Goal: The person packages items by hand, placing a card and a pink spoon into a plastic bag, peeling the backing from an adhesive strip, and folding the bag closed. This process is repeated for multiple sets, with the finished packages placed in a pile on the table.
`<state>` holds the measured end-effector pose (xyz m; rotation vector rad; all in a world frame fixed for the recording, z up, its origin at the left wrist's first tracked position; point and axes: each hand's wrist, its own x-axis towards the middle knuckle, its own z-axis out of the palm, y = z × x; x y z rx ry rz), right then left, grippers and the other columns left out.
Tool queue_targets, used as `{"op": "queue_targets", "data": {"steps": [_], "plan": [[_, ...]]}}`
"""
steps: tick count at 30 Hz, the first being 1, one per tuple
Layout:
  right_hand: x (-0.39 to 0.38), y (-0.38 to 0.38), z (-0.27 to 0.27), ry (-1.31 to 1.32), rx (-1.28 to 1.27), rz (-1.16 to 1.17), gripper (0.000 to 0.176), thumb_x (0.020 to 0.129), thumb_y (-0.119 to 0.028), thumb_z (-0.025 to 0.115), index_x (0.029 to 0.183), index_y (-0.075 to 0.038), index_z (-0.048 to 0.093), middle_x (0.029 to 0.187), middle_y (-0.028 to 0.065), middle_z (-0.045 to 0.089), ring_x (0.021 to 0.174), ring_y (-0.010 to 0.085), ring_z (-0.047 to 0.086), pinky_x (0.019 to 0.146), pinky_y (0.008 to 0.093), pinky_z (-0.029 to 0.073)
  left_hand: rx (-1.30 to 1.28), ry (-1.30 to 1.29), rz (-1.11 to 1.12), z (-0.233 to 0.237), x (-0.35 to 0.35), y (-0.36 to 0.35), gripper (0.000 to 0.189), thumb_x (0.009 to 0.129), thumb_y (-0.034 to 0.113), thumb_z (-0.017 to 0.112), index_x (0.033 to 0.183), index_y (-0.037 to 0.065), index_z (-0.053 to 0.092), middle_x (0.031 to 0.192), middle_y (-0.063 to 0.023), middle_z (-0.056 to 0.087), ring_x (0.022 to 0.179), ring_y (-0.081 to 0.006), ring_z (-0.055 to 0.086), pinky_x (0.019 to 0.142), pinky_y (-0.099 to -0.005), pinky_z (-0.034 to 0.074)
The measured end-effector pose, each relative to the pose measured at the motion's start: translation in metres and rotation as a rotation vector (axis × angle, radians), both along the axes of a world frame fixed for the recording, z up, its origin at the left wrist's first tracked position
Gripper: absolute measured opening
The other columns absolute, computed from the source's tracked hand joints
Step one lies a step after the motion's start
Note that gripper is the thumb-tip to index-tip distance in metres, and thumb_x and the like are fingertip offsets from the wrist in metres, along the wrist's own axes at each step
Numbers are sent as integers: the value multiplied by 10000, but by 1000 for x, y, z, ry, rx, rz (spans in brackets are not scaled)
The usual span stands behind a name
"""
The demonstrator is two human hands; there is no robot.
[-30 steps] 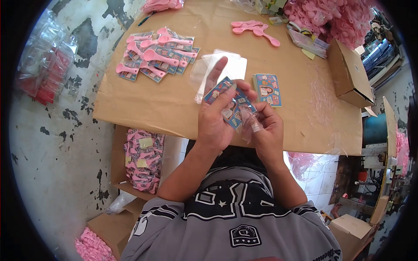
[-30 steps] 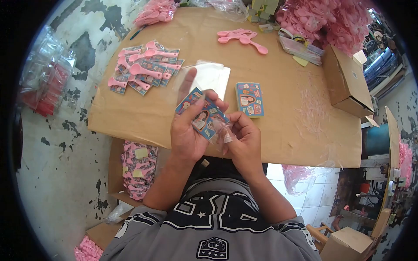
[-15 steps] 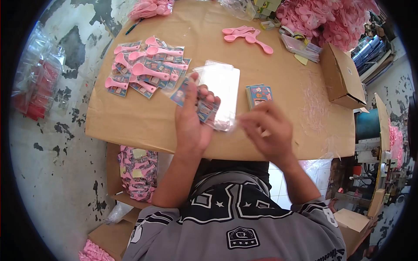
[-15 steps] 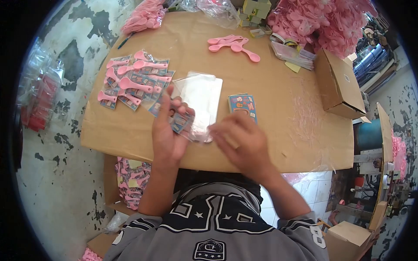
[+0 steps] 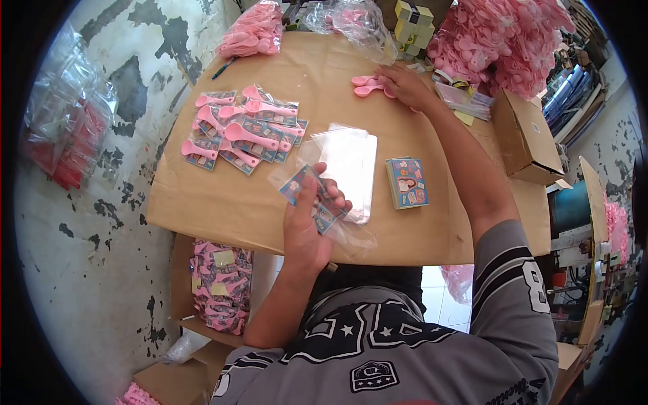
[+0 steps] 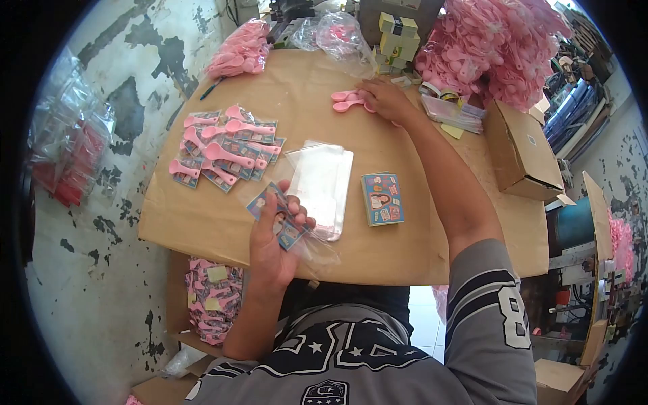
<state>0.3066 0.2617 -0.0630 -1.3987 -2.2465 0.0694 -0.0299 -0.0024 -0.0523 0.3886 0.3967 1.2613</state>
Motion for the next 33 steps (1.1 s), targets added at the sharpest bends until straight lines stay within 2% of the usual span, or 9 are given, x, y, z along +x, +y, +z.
{"op": "queue_targets", "data": {"steps": [7,10,13,16,19,25,28,31,33], "plan": [[-6,-78,-7,-7,37,-202,377,1036,-342,575,1277,-89,714,1249,130,714,1173,360,635,1049,459,462,41,-12,53,-7,-21,6,427,1119,383,534,1383,47,537,950,-34,612,843,-133,621,841,-351,567],[-5,-114,2,-82,-2,-197,363,986,-292,660,1271,-72,711,1190,143,716,1112,337,661,999,448,496,34,-28,13,-12,-19,9,427,1121,383,531,1385,47,537,956,-37,613,844,-135,615,846,-353,563],[-8,-123,9,203,-122,-209,338,928,-190,739,1237,-55,716,1102,142,718,1012,290,686,905,411,540,27,-26,-22,-15,-12,11,428,1122,385,528,1384,48,538,958,-38,614,848,-132,608,847,-354,556],[-10,-113,20,151,-229,-196,326,929,-102,743,1241,-17,706,1076,116,721,983,196,670,856,335,542,62,-28,-8,-12,-8,12,425,1096,359,595,1373,45,522,946,-51,645,857,-147,657,840,-373,572],[-9,-98,25,173,-374,-198,324,921,-104,760,1228,-13,712,1037,100,731,917,195,670,833,338,537,92,30,46,-4,-10,8,429,1117,387,543,1378,47,540,953,-36,613,847,-129,600,837,-346,544],[-7,-99,36,-17,-293,-130,241,923,-137,776,1126,-10,743,967,96,733,881,152,667,757,327,528,68,37,146,-5,-24,1,406,1108,373,568,1368,62,548,943,-26,614,843,-121,595,840,-339,537],[-8,-114,41,-29,-103,-154,207,876,-130,798,1024,4,742,901,132,733,818,204,686,732,355,531,60,3,185,-11,-30,5,387,1101,365,586,1351,71,562,944,-23,615,840,-118,594,867,-337,529],[-20,-143,55,129,-182,-322,161,899,-134,782,980,0,748,820,94,725,738,158,653,683,319,505,33,-30,305,-7,-35,18,351,1095,351,600,1314,77,583,950,-19,618,848,-120,597,888,-335,519],[-40,-181,75,380,-457,-332,156,935,-155,752,967,-3,757,780,48,697,727,113,614,689,286,477,95,-135,378,-6,-40,31,326,1093,335,605,1290,75,599,969,-26,624,875,-139,611,943,-348,523]]}}
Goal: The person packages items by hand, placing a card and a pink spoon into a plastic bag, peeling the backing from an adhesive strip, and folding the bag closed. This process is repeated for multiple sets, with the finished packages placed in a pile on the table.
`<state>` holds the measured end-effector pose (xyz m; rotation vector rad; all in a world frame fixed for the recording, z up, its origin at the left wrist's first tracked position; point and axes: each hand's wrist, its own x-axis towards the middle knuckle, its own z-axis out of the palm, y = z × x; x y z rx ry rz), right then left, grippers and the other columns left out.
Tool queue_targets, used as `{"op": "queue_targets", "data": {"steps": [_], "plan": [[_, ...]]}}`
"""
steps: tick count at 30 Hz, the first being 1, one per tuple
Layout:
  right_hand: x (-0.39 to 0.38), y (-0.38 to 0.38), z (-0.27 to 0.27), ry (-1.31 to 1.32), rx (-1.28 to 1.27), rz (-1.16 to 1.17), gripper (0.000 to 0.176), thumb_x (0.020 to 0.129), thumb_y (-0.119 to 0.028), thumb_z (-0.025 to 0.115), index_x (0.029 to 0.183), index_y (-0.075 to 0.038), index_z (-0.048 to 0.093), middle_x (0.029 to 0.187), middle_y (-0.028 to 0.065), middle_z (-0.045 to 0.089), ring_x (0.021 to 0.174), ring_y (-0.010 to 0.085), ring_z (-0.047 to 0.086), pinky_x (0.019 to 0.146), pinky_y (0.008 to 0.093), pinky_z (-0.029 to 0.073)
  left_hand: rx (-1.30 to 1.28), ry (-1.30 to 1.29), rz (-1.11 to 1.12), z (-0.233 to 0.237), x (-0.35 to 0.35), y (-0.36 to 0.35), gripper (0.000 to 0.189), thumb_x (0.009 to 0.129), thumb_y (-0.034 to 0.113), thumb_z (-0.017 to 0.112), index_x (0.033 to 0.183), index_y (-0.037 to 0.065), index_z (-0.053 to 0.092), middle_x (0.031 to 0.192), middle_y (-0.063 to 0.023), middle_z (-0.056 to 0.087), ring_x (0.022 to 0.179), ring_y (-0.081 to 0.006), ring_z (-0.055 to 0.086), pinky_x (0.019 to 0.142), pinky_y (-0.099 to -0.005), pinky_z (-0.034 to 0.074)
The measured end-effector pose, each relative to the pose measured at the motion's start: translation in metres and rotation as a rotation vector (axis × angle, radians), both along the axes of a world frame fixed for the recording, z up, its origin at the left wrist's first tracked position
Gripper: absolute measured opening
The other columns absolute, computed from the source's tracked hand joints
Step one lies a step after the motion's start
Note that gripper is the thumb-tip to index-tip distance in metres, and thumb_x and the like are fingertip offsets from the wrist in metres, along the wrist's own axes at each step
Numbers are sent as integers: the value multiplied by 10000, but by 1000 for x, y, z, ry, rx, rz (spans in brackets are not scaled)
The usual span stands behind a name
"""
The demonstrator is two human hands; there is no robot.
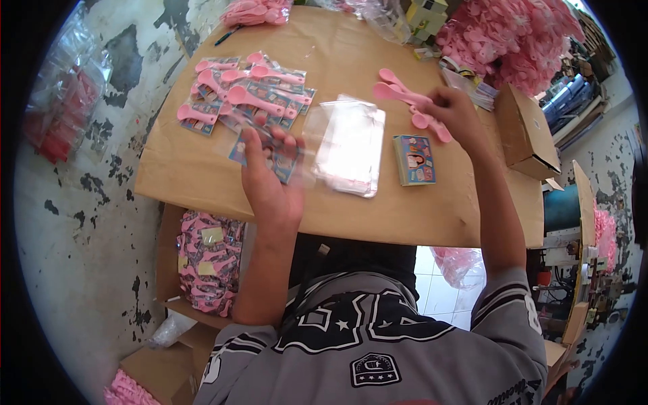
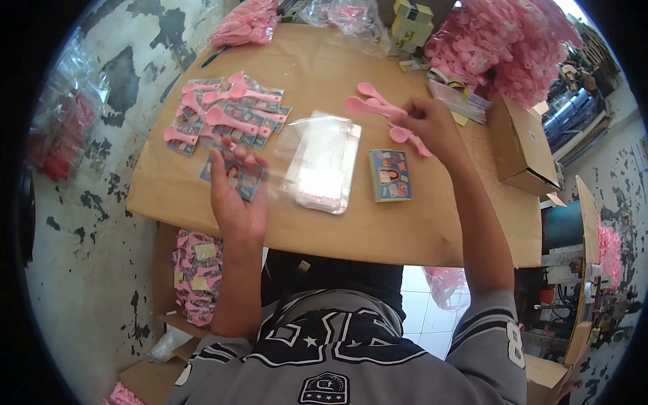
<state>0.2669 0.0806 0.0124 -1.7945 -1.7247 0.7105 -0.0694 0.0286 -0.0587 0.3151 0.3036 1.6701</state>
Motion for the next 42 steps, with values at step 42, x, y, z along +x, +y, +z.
{"op": "queue_targets", "data": {"steps": [42], "plan": [[-87,-158,-28,292,593,279,191,837,-31,810,1009,-115,817,1299,147,635,1071,249,616,836,347,512,-82,38,-567,18,46,-4,442,1114,326,546,1439,30,504,1352,-172,620,1273,-263,626,1107,-461,541]]}}
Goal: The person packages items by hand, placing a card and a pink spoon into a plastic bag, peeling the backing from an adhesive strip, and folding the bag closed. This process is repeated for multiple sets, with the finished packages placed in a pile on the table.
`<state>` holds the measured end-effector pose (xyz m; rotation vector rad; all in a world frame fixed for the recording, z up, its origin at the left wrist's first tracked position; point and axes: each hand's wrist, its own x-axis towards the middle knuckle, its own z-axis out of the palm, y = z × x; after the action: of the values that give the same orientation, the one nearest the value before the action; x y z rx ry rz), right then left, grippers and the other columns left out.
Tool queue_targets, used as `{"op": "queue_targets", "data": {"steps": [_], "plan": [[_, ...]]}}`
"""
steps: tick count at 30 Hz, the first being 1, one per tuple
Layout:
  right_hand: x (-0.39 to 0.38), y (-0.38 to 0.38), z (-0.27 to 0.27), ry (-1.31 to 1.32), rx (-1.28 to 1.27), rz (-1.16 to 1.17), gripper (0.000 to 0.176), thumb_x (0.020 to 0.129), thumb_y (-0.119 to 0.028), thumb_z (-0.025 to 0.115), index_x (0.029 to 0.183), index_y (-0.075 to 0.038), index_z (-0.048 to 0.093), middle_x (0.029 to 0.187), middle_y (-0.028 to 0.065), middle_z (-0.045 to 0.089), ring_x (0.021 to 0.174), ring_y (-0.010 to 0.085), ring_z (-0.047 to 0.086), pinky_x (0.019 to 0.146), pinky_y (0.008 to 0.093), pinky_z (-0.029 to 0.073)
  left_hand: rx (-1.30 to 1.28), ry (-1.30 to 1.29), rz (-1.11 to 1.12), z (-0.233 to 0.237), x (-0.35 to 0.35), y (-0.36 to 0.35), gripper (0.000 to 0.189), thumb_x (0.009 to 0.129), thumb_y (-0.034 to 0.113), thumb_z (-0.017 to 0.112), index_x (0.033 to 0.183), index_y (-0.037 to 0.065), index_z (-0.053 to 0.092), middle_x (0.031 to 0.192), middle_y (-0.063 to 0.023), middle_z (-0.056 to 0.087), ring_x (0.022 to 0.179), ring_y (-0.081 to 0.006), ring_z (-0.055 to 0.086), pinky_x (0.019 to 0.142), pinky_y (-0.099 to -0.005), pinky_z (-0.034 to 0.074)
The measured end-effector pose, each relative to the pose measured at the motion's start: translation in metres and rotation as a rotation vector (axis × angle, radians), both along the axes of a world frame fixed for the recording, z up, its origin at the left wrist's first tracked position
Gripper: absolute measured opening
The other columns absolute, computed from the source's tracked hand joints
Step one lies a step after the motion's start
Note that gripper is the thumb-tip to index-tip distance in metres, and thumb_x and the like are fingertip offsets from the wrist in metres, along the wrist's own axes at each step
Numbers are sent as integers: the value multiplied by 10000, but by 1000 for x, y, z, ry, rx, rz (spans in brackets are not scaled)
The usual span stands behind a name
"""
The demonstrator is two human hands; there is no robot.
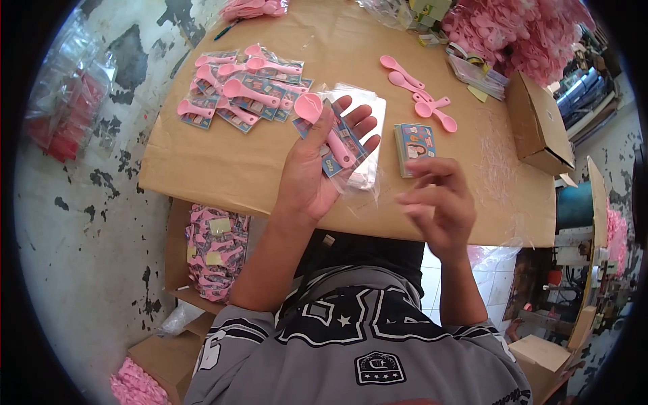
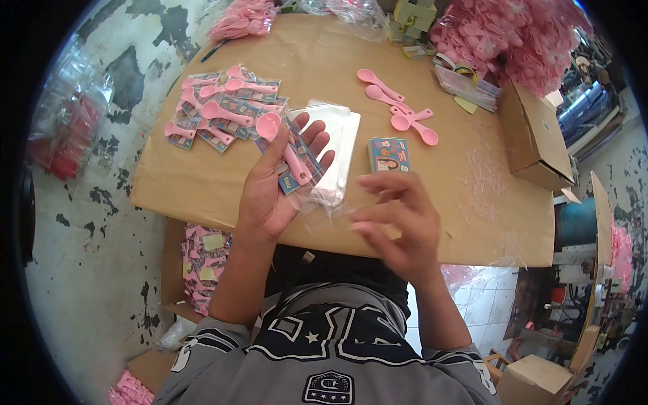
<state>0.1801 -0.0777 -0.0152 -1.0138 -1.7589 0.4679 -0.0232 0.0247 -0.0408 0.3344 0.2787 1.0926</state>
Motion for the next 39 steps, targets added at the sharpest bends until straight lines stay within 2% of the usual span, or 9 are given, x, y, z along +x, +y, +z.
{"op": "queue_targets", "data": {"steps": [8,13,17,20,21,24,28,32,39], "plan": [[-14,31,11,-431,196,-222,505,781,-19,796,1249,-205,764,1454,112,588,1327,335,526,1070,450,465,9,-66,-197,15,-4,-10,545,1124,421,474,1481,10,439,1468,-230,553,1360,-318,569,1131,-501,499],[-24,52,5,-391,301,-107,358,753,-126,813,1100,-215,826,1538,132,552,1415,354,488,1142,481,411,-2,-55,-263,15,4,-19,498,1127,393,473,1449,14,508,1376,-182,641,1299,-278,619,1107,-461,507],[-13,50,13,-105,169,11,356,778,-70,827,1130,-126,809,1385,137,676,1259,294,606,1041,404,466,1,130,-204,4,-5,-14,559,1112,427,509,1480,5,497,1389,-176,640,1289,-261,625,1087,-421,500],[-12,35,12,316,-89,-6,275,878,-51,797,1153,-58,779,1229,113,745,1111,215,666,907,326,503,187,274,-1,4,-10,-9,595,1102,434,536,1514,9,480,1427,-181,620,1279,-255,632,1094,-407,485],[-9,36,14,196,-83,-37,322,944,-60,768,1257,-17,703,1056,73,760,940,124,679,777,247,486,293,300,-18,10,-14,-10,582,1093,363,585,1541,12,461,1455,-173,600,1279,-214,623,1076,-378,498],[-16,28,18,370,-405,-1,449,940,-56,774,1362,-32,625,981,45,736,862,74,649,725,228,463,609,526,-133,22,-13,-17,571,1086,320,597,1507,-46,478,1527,-195,534,1350,-207,564,1113,-381,485],[-18,24,8,362,-504,-40,501,938,-73,783,1387,-40,564,882,5,704,785,62,619,680,224,459,463,585,-123,15,-6,-24,489,1045,123,659,1479,-55,521,1278,-150,718,1156,-162,675,1025,-313,528],[-19,29,6,41,-53,-395,422,893,-70,809,1279,-44,641,980,65,696,809,160,625,697,285,497,470,716,17,19,0,-37,528,1055,98,623,1563,72,481,1064,-76,769,839,-74,697,592,-235,602],[-24,53,11,-308,388,-451,311,792,-40,829,1094,-66,759,1161,81,668,987,266,599,791,367,517,603,913,41,18,5,-47,670,1024,63,654,1640,132,398,764,28,665,651,6,513,586,-185,428]]}}
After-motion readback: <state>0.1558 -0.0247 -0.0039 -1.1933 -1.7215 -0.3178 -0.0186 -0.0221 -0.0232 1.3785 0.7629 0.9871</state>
